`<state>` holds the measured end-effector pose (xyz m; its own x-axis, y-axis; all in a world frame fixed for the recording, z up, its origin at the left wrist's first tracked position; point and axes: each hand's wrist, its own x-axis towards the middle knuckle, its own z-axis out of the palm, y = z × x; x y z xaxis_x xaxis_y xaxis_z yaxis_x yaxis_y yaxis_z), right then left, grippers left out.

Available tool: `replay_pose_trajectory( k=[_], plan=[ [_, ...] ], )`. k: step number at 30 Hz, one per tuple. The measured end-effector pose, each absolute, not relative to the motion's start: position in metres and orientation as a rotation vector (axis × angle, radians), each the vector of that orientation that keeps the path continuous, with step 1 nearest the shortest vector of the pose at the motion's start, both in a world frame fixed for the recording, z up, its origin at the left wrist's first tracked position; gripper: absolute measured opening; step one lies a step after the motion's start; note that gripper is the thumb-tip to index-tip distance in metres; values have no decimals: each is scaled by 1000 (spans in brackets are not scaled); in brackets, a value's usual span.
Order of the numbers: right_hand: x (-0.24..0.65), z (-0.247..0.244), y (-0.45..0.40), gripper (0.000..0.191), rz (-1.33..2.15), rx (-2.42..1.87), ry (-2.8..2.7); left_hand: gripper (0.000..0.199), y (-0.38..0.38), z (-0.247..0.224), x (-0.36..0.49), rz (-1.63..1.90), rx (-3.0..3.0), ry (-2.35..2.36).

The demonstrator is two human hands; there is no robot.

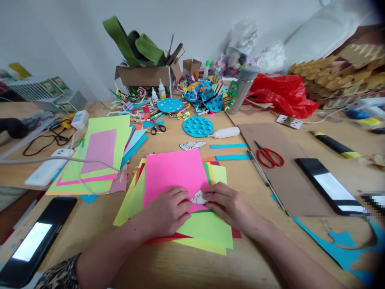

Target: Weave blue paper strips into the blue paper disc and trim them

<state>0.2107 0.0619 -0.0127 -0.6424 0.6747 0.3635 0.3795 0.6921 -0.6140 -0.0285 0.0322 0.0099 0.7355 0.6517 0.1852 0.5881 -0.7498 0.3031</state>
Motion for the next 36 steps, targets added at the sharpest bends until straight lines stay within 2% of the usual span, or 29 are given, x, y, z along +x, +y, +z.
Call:
replay_pose_trajectory(
  k=[6, 23, 36],
  plan=[
    [210, -11, 61, 17, 750, -800, -2360, 36, 31, 2, -27, 398, 2762, 952],
    [227, -10, 78, 28, 915, -975, -2223, 37, 31, -2, -27, 314, 2783, 933],
    [227, -13, 76, 22, 900, -1009, -2276, 35, 31, -4, -27, 302, 2805, 927]
  ],
)
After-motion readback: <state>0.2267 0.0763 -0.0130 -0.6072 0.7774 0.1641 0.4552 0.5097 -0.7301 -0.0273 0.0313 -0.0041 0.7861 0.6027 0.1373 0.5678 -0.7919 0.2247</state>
